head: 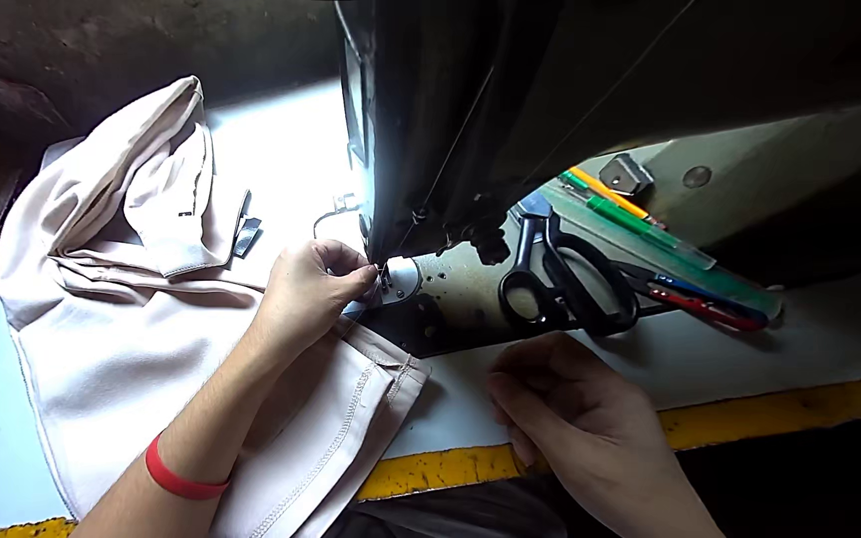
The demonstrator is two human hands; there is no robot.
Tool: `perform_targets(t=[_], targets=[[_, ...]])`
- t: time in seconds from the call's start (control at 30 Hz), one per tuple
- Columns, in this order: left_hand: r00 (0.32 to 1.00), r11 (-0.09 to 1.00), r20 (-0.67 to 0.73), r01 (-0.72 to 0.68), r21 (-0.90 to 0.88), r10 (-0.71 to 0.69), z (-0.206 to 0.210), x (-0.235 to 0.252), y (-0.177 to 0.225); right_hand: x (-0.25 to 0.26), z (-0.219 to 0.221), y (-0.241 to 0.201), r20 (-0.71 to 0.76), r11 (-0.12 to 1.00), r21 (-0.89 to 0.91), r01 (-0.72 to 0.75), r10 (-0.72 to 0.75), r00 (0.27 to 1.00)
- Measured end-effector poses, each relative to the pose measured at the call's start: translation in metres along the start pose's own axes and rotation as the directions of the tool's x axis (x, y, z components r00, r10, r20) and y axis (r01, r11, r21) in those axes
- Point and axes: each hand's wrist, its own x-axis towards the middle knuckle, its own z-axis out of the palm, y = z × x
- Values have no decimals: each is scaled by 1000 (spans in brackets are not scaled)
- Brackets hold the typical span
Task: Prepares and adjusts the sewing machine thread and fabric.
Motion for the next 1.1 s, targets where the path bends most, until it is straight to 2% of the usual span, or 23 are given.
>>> perform_targets(t=[0.73, 1.1], targets=[[1000, 999, 15, 23, -43, -23, 0, 0, 3, 0, 0, -1, -10, 1000, -12, -16, 15, 1000], [999, 999, 20, 44, -7, -44, 0, 0, 3, 0, 0, -1, -7, 1000, -21, -10, 10, 1000]])
